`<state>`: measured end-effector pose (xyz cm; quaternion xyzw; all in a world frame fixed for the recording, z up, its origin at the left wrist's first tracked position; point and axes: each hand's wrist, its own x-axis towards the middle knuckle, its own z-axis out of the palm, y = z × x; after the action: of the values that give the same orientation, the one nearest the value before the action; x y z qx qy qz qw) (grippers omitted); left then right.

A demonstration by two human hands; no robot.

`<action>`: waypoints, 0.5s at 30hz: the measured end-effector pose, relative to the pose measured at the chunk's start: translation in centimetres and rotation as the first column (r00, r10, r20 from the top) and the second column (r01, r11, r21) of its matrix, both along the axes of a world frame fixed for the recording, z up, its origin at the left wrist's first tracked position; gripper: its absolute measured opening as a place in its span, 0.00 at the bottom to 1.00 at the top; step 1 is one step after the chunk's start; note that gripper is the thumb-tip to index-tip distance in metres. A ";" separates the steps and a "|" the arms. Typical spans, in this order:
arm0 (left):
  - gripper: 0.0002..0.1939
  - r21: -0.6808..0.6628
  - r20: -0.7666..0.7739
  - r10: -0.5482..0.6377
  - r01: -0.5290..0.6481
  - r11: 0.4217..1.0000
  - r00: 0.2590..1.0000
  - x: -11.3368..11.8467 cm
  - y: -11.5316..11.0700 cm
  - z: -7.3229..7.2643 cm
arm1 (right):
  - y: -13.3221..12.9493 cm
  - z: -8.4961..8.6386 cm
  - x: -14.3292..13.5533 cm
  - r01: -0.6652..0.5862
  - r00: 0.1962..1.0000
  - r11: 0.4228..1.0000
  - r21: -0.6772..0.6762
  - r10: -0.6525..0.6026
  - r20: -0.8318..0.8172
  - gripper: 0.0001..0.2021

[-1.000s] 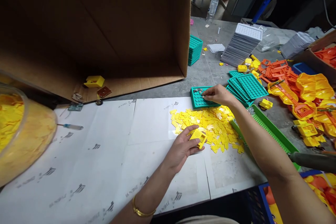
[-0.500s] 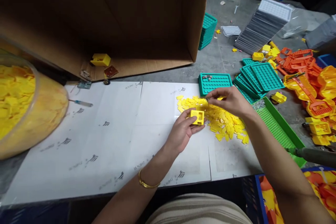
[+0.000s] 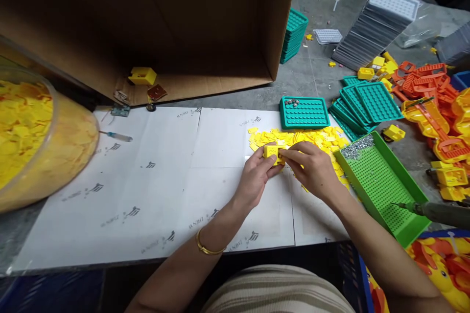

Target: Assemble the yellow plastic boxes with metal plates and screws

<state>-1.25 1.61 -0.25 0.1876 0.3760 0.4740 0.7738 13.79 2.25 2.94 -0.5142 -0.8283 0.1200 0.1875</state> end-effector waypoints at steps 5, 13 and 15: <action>0.14 -0.009 0.010 -0.018 0.018 1.000 1.000 0.1 -0.1 0.2 | 0.4 0.1 0.6 0.110 0.948 0.988 -0.112 -0.138 -0.286 0.07; 0.17 0.015 -0.129 -0.043 0.046 0.999 0.991 0.4 -0.5 0.0 | 1.5 1.3 -0.1 0.157 0.986 0.949 -0.273 -0.164 -0.003 0.03; 0.18 0.064 -0.185 -0.042 0.055 0.996 0.982 0.4 -0.6 0.0 | 2.0 1.3 0.1 0.130 0.976 0.905 -0.406 -0.189 -0.110 0.03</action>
<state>-0.90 1.04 -0.30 0.2660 0.4243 0.4484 0.7404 13.89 4.27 4.27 -0.5974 -0.7258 0.3068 0.1492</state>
